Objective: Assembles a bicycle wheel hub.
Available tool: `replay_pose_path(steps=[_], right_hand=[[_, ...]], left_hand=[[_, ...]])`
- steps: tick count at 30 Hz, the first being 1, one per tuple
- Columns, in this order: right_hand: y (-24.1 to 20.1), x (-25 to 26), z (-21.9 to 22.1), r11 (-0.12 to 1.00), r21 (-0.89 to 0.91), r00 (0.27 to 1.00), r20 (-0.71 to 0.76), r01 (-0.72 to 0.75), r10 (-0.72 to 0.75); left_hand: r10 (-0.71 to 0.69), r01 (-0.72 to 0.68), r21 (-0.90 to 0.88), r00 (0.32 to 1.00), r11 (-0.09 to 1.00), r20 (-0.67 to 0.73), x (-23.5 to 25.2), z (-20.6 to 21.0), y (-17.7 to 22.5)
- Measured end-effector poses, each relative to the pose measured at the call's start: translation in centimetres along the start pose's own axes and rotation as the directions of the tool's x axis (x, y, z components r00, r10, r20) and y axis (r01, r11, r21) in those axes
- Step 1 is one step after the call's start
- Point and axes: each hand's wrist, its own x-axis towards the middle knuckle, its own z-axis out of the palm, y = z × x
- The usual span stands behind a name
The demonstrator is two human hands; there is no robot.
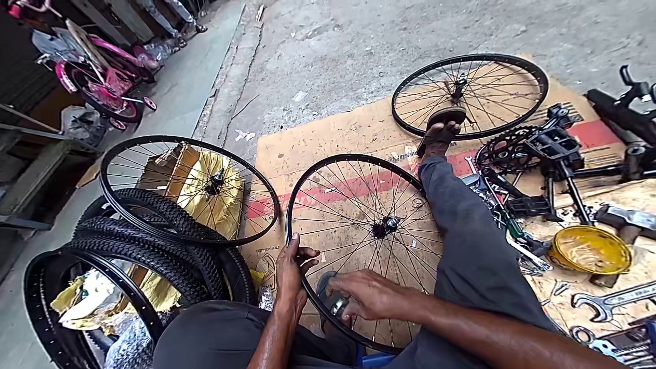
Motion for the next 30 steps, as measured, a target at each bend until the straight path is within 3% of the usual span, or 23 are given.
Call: replay_pose_path(steps=[2, 4, 7, 9, 11, 13, 16, 19, 22, 24, 27, 30], right_hand=[[0.3, -0.4, 2.8, 0.970, -0.244, 0.986, -0.157, 0.017, -0.057], [-0.3, -0.1, 3.2, 0.958, -0.282, 0.992, -0.121, -0.050, 0.016], [-1.0, 0.7, -0.6, 0.984, -0.071, 0.968, 0.182, -0.165, 0.176], [0.1, 0.6, -2.5, 0.982, 0.140, 0.938, 0.339, -0.127, 0.073], [0.3, -0.1, -1.8, 0.982, 0.171, 0.967, 0.253, -0.081, 0.035], [-0.6, -1.1, -0.7, 0.999, 0.053, 0.993, 0.115, -0.001, -0.005], [-0.3, -2.8, 0.2, 0.993, -0.064, 0.994, 0.058, 0.098, -0.094], [-0.6, -1.5, -1.2, 0.997, -0.041, 0.987, 0.147, 0.065, -0.058], [-1.0, 1.6, -3.6, 0.989, 0.104, 0.931, 0.359, -0.105, 0.062], [-1.0, 2.4, -4.2, 0.974, 0.160, 0.917, 0.391, -0.158, 0.084], [-0.9, 0.9, -2.1, 0.996, 0.071, 0.986, 0.160, -0.058, 0.046], [0.0, -0.8, 1.8, 0.983, -0.181, 0.992, -0.119, 0.029, -0.051]], left_hand=[[0.014, -0.014, -0.003, 1.000, 1.000, 0.009, -0.1, 0.1, 0.1], [0.032, -0.033, 0.017, 0.999, 0.999, 0.038, -0.2, 0.2, 0.2], [0.040, -0.040, 0.010, 0.998, 0.999, 0.038, -0.1, 0.4, 0.2], [0.031, -0.031, 0.001, 0.999, 1.000, 0.039, -0.1, 0.2, 0.1], [0.026, -0.026, 0.001, 0.999, 1.000, 0.046, 0.0, 0.1, 0.2], [0.022, -0.022, 0.007, 0.999, 1.000, 0.048, 0.1, 0.1, 0.1], [0.020, -0.021, 0.017, 0.999, 1.000, 0.033, 0.1, 0.0, 0.0], [0.021, -0.022, 0.010, 0.999, 1.000, 0.035, 0.1, 0.1, 0.1], [0.030, -0.031, 0.009, 0.998, 0.999, 0.058, 0.1, 0.3, 0.2], [0.036, -0.037, 0.012, 0.997, 0.999, 0.061, 0.1, 0.3, 0.1], [0.035, -0.037, 0.018, 0.998, 0.999, 0.057, 0.3, 0.1, 0.0], [0.049, -0.051, 0.021, 0.995, 0.998, 0.084, 0.3, 0.1, 0.0]])
